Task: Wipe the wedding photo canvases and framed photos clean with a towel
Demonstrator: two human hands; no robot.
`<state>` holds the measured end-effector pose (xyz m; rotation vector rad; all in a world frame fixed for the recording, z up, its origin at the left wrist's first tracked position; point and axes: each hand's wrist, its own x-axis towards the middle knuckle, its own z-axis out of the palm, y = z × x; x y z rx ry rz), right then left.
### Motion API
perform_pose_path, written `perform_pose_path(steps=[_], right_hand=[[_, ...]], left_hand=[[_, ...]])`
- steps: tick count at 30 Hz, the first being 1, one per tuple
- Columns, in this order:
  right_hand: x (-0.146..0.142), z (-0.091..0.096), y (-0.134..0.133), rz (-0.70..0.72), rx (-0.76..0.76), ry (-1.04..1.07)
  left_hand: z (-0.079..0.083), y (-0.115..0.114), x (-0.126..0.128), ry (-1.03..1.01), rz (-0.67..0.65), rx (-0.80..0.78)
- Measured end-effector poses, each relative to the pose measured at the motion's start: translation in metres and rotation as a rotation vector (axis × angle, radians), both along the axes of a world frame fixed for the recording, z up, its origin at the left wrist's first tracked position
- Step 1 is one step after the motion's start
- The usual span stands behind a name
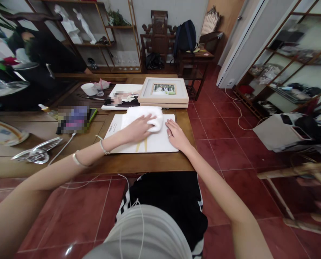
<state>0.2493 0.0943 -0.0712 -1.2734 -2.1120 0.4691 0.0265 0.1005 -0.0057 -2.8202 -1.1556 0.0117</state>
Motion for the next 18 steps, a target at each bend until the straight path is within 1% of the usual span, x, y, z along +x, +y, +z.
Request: perform_pose_path(steps=[2, 4, 6, 8, 9, 11, 16, 18], right_hand=[[0.0, 0.0, 0.0, -0.009, 0.003, -0.008], [0.0, 0.0, -0.001, -0.016, 0.001, -0.016], [-0.001, 0.001, -0.002, -0.019, -0.004, -0.018], [-0.002, 0.002, -0.002, -0.013, -0.008, -0.008], [-0.002, 0.002, -0.002, -0.008, -0.008, -0.003], [-0.002, 0.002, -0.002, -0.004, -0.01, 0.0], [-0.002, 0.003, -0.003, -0.011, -0.029, -0.01], [-0.002, 0.004, -0.003, -0.009, -0.031, -0.013]], left_hand=[[0.001, 0.02, -0.003, -0.013, 0.058, -0.015], [0.002, 0.031, -0.006, -0.017, 0.101, -0.032], [0.003, 0.031, -0.008, -0.016, 0.089, -0.034], [0.002, 0.021, -0.01, -0.012, 0.06, -0.022], [0.001, 0.012, -0.011, -0.008, 0.047, -0.015], [0.0, -0.014, -0.011, 0.007, 0.031, -0.001], [-0.001, -0.103, -0.011, 0.056, 0.025, 0.011], [-0.001, -0.126, -0.014, 0.054, -0.032, -0.013]])
